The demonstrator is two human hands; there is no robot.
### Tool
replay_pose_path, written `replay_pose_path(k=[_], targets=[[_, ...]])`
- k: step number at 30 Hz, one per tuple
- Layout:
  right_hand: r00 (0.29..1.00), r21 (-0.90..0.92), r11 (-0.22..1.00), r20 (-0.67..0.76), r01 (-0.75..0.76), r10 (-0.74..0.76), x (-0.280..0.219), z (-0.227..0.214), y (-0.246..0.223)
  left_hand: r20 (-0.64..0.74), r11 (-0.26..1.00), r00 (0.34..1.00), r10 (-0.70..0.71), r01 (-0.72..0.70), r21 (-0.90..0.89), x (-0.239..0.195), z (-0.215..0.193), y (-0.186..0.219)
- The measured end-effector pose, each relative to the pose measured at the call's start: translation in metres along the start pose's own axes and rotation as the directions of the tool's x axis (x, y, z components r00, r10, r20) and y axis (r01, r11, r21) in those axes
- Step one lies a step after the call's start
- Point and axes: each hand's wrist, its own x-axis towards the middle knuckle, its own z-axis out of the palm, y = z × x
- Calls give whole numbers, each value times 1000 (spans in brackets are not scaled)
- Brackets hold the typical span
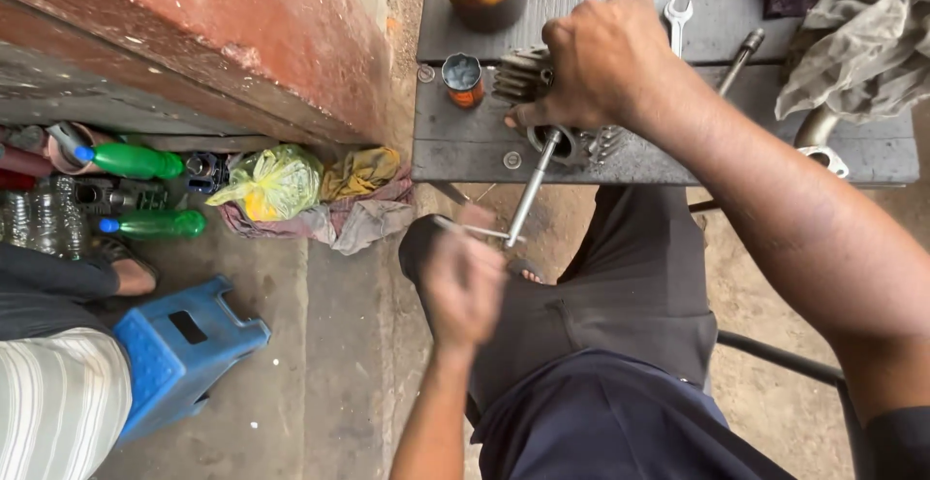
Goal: Dismantling and inspecting a motorcycle engine cylinder head on a workbench.
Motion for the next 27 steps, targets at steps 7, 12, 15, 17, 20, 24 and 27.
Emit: replay_pose_path(k=[7, 12, 15, 17, 20, 24, 27], targets=[[999, 29, 999, 24, -29, 28, 4, 4, 0, 151, 761, 789, -595, 494, 420, -2, 23, 4], [998, 18, 999, 47, -36, 35, 0, -9, -3, -122, 994, 990, -73, 83, 75, -1, -5, -21], [999, 43, 998, 42, -34, 32, 2, -3, -1, -103, 854, 924, -368, 380, 356, -13, 7, -59], [999, 56, 998, 40, -33, 31, 2, -4, -1, 149, 842, 867, -475, 398, 365, 2, 22, 2], [997, 89, 995, 72, -43, 36, 3, -1, -1, 250, 962, 945, -211, 156, 223, 17, 14, 48], [999, 102, 994, 43, -26, 22, 0, -5, -2, -301, 976, 934, -194, 216, 42, 0, -18, -37], [999, 106, 994, 48, -20, 15, 5, 3, 0, -4, 798, 856, -518, 485, 358, -10, 16, -43]])
